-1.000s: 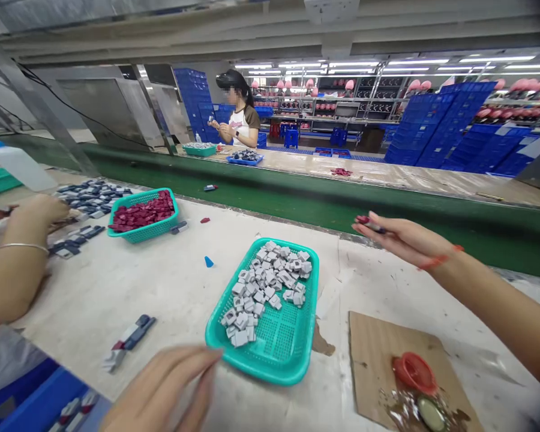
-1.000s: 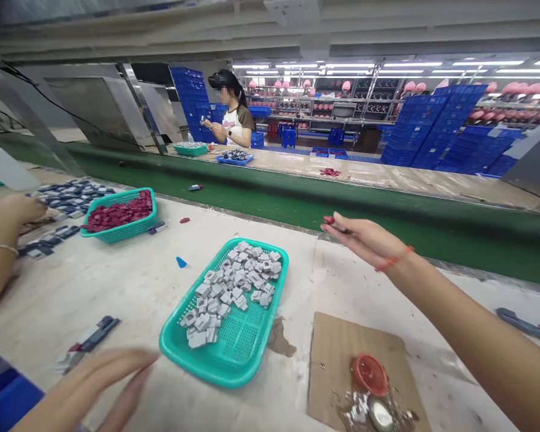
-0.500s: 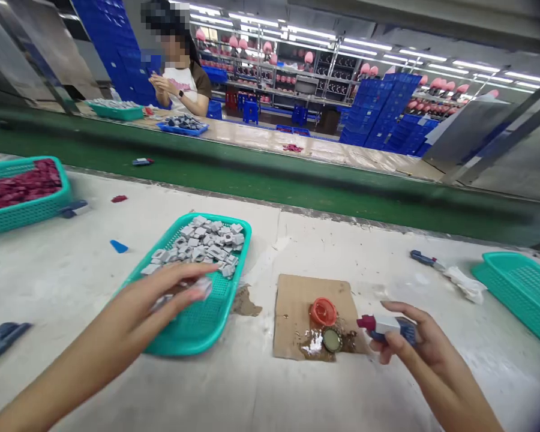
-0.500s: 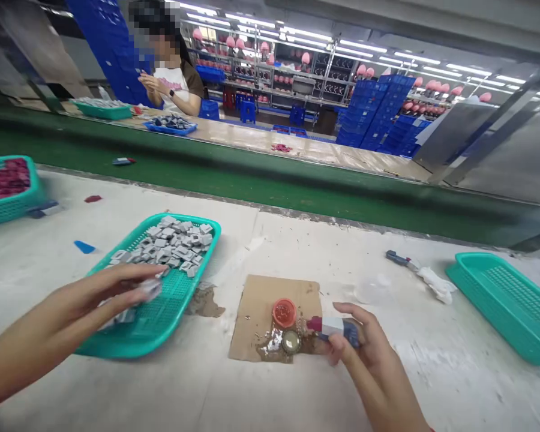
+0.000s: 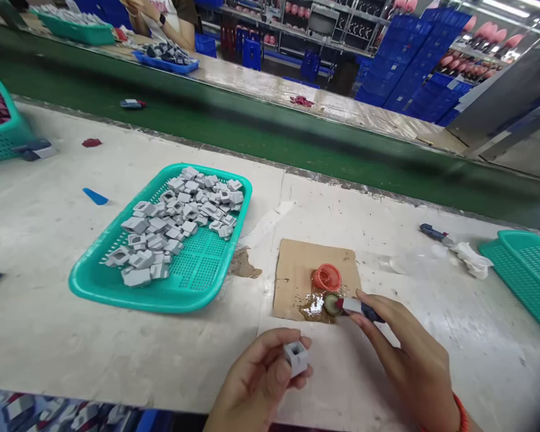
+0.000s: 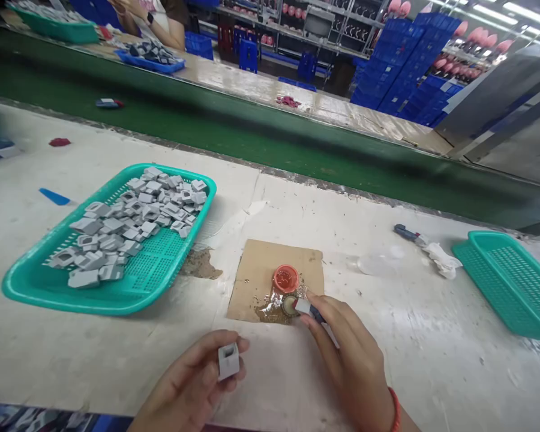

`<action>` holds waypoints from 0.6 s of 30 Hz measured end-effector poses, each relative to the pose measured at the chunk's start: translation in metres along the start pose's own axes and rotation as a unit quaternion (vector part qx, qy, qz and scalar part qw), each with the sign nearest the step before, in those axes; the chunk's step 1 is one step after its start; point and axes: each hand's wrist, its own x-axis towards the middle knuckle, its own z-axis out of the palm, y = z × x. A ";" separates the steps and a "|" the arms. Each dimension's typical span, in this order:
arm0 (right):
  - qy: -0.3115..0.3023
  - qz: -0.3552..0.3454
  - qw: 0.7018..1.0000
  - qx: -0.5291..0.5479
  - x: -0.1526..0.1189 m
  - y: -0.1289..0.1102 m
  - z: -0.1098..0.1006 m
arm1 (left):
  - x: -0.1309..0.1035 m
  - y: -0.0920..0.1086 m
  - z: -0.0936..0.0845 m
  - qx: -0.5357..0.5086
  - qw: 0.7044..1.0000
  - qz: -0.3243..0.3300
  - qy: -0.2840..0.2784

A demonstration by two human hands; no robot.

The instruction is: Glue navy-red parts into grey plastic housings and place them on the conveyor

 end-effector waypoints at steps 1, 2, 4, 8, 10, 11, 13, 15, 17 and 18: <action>-0.003 -0.008 1.000 0.003 0.000 0.000 0.000 | 0.001 -0.002 -0.001 0.004 1.000 0.009 0.000; -0.007 -0.014 1.000 0.007 0.001 0.000 0.000 | 0.001 -0.003 -0.003 0.010 1.000 0.019 0.000; -0.014 -0.025 0.999 0.014 0.002 0.000 0.000 | 0.001 -0.005 -0.005 0.028 0.999 0.030 0.003; -0.025 -0.043 0.999 0.016 0.005 0.000 0.000 | -0.001 -0.005 -0.004 0.045 0.999 0.028 0.011; -0.029 -0.048 0.998 0.015 0.006 0.000 0.001 | -0.002 -0.005 -0.004 0.042 0.999 0.029 0.008; -0.032 -0.049 0.998 0.014 0.006 0.001 0.001 | -0.002 -0.005 -0.004 0.042 0.999 0.025 0.007; -0.035 -0.049 0.998 0.012 0.007 0.001 0.001 | -0.001 -0.005 -0.005 0.044 0.999 0.015 0.008; -0.036 -0.047 0.998 0.012 0.008 0.002 0.001 | -0.001 -0.005 -0.005 0.047 0.999 0.010 0.008; -0.035 -0.044 0.998 0.017 0.008 0.002 0.001 | 0.000 -0.006 -0.006 0.047 0.999 0.016 0.005; -0.035 -0.041 0.998 0.020 0.008 0.002 0.000 | 0.000 -0.006 -0.006 0.046 0.999 0.018 0.002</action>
